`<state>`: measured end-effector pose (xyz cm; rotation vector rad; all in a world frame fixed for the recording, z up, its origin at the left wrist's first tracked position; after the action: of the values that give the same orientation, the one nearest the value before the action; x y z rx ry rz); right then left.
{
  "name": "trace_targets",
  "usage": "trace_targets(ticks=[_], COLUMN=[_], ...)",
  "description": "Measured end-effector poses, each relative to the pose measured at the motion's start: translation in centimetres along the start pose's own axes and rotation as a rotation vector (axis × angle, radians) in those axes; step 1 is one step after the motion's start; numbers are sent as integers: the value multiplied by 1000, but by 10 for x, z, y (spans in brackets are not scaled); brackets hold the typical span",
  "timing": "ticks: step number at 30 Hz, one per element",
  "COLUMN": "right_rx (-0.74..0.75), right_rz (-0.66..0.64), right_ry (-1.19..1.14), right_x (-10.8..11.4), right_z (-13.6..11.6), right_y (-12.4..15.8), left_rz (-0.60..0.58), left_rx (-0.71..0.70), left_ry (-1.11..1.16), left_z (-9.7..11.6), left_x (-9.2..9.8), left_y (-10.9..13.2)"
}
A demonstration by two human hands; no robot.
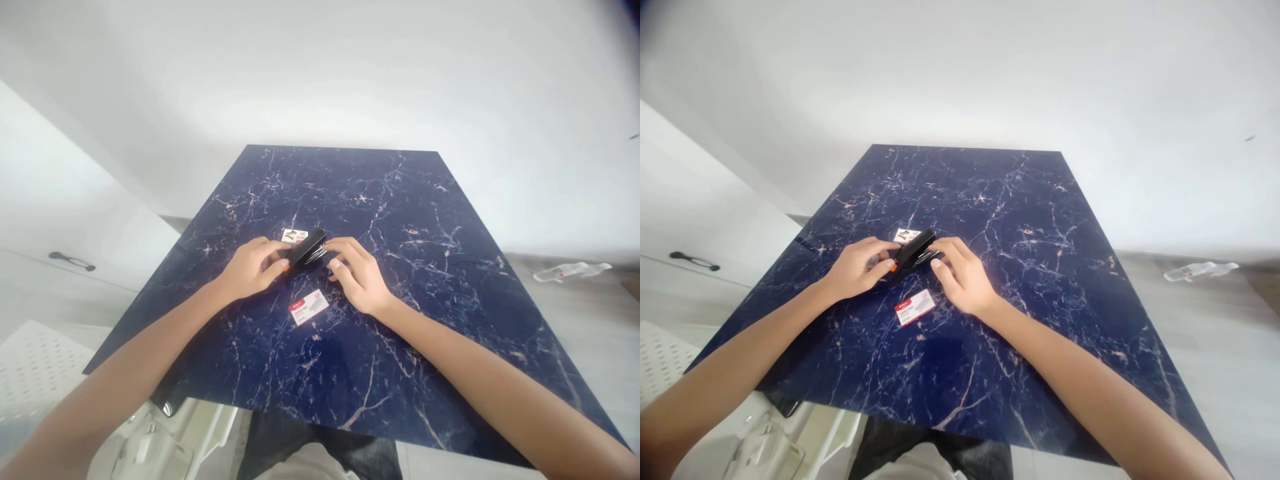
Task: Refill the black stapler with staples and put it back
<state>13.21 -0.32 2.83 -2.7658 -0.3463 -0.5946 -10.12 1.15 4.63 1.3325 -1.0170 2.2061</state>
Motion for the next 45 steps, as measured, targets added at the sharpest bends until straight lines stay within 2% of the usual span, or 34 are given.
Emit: trace_targets(ticks=[4,9,14,17,23,27,33,36,38,41,45], right_rx=[2,83,42,-3,-43,-83,-232,-262,-262,-238,-209], right_rz=[83,112,96,90,15,-39,-142,-152,-154,-158,-161], right_ry=[58,152,224,246,288,212,-26,-55,-48,-26,2], right_x=[3,-1,-5,-6,-11,-10,-10,-10,-9,-9,-9], right_z=[0,-6,-1,3,3,6,24,26,25,24,23], right_y=[-4,-2,-2,-4,-9,-12,-19,-20,-19,-19,-18], left_rz=[-11,1,-129,-166,-203,-228,-253,-266,-234,-174,-187], left_rx=[-176,-270,-473,-523,-521,-524,-396,-324,-280,-231,-222], left_ry=[145,234,238,206,211,223,190,150,104,75,130], left_z=[25,48,65,68,73,75,49,34,28,27,36], left_x=[-9,-16,-27,-29,-29,-28,-14,-11,-13,-17,-25], left_y=[1,2,4,7,9,9,6,5,3,3,4])
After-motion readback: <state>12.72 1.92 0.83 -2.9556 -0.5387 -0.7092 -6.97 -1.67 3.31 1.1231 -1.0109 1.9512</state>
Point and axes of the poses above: each hand's wrist, its own y-axis away from the middle knuckle, its own x-axis out of the back of the hand, z = x × y, the point moved 6 cm from there along -y, towards the middle knuckle, and after that the axes turned 14 degrees about -x, right-handed, at the moved point
